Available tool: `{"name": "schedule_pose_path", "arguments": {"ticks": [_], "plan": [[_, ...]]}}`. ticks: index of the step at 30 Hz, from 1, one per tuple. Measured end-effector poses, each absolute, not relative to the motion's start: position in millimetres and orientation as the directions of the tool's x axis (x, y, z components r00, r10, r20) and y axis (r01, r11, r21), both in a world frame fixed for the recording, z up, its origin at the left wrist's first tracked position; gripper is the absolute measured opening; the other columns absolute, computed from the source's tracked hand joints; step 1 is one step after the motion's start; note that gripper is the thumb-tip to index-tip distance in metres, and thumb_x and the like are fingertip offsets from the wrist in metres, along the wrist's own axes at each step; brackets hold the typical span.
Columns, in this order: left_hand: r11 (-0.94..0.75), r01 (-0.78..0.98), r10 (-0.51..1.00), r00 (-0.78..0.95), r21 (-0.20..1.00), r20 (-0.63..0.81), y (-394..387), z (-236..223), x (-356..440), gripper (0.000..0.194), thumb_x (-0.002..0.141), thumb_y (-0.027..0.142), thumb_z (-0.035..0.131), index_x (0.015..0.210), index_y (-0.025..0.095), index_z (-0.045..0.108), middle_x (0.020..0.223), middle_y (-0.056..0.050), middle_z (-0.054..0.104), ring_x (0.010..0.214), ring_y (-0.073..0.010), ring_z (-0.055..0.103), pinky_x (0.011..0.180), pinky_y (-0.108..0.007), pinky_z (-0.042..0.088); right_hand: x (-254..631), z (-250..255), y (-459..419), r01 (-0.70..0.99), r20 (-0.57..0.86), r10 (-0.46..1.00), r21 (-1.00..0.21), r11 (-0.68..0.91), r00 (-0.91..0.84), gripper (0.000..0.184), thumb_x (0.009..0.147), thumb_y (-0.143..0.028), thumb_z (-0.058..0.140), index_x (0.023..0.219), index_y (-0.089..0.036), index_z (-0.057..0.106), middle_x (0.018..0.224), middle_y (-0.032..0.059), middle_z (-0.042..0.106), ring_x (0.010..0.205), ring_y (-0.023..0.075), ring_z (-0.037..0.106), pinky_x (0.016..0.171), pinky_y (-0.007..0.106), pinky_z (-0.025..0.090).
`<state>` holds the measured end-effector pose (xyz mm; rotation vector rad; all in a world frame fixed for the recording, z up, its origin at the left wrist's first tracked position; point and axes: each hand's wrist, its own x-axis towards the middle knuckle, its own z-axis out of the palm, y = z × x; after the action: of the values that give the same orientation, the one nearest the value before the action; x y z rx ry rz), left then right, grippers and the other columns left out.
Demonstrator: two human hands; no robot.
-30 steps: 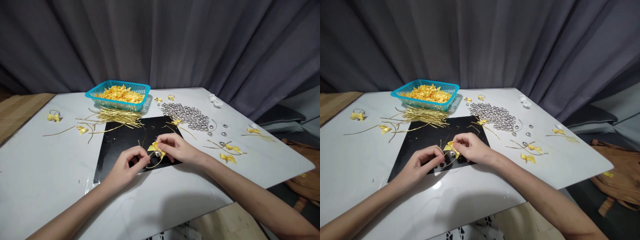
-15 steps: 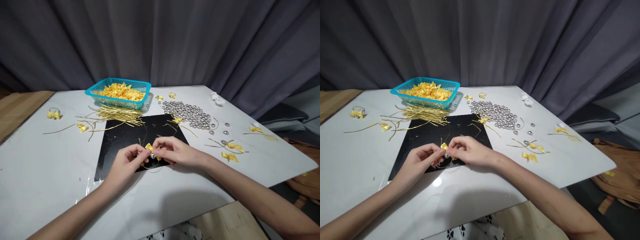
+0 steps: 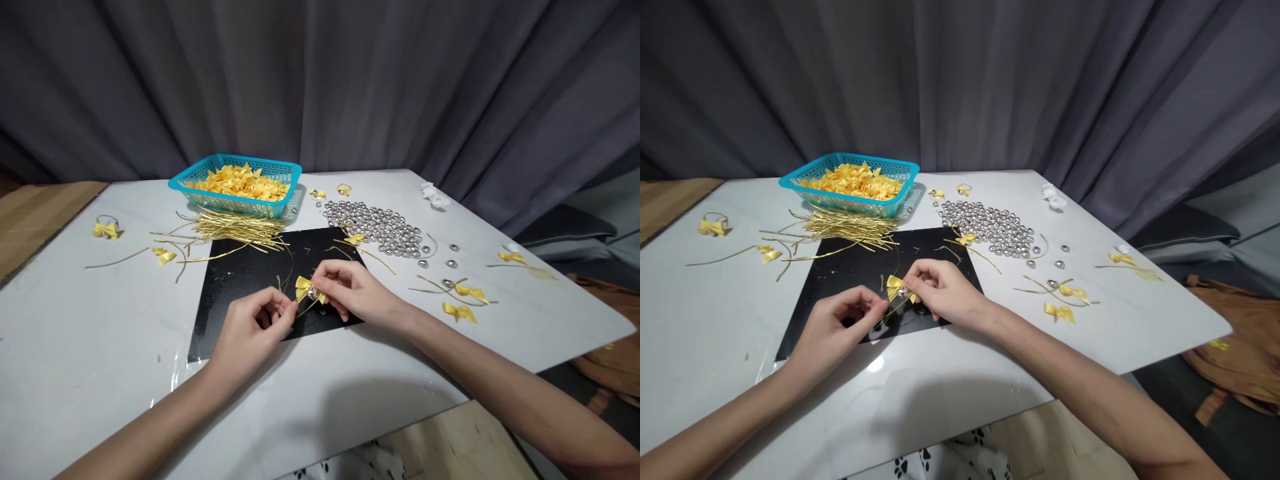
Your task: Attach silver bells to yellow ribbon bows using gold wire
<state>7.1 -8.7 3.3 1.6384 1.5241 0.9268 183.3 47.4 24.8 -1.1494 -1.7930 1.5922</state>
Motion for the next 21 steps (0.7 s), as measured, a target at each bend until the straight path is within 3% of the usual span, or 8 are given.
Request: {"name": "schedule_pose_path", "arguments": {"ticks": [7, 16, 18, 21], "plan": [[-0.115, 0.517, 0.991, 0.113, 0.848, 0.066, -8, 5, 9, 0.018, 0.077, 0.028, 0.053, 0.062, 0.017, 0.053, 0.052, 0.004, 0.049, 0.046, -0.0089, 0.044, 0.046, -0.021, 0.032, 183, 22, 48, 0.240, -0.243, 0.791, -0.963, -0.126, -0.562, 0.019, 0.086, -0.025, 0.048, 0.071, -0.013, 0.047, 0.050, -0.0075, 0.045, 0.031, 0.0004, 0.037, 0.029, 0.011, 0.029], [0.003, 0.318, 1.000, 0.015, 0.948, -0.009, -3, 1, 5, 0.022, 0.078, 0.035, 0.054, 0.066, 0.017, 0.052, 0.057, 0.004, 0.047, 0.051, -0.0092, 0.042, 0.049, -0.021, 0.034, 183, 10, 55, 0.157, -0.256, 0.806, -0.967, -0.202, -0.534, 0.025, 0.078, -0.036, 0.059, 0.073, -0.012, 0.052, 0.052, -0.0067, 0.046, 0.033, 0.0005, 0.035, 0.030, 0.013, 0.036], [-0.047, 0.322, 0.997, -0.043, 0.946, 0.064, -4, -1, 5, 0.015, 0.078, 0.032, 0.056, 0.077, 0.017, 0.053, 0.062, 0.004, 0.047, 0.051, -0.0089, 0.041, 0.050, -0.021, 0.034, 181, 7, 53, 0.177, -0.253, 0.821, -0.966, -0.188, -0.511, 0.029, 0.077, -0.040, 0.060, 0.074, -0.013, 0.051, 0.053, -0.0065, 0.046, 0.033, 0.0009, 0.036, 0.030, 0.013, 0.033], [-0.211, 0.483, 0.958, -0.071, 0.850, 0.279, -7, -1, 6, 0.013, 0.077, 0.025, 0.059, 0.089, 0.019, 0.055, 0.068, 0.004, 0.048, 0.051, -0.0085, 0.041, 0.051, -0.022, 0.035, 176, 7, 45, 0.206, -0.215, 0.874, -0.969, -0.136, -0.437, 0.034, 0.075, -0.046, 0.060, 0.076, -0.013, 0.050, 0.056, -0.0065, 0.044, 0.036, 0.0015, 0.037, 0.031, 0.014, 0.030]]}}
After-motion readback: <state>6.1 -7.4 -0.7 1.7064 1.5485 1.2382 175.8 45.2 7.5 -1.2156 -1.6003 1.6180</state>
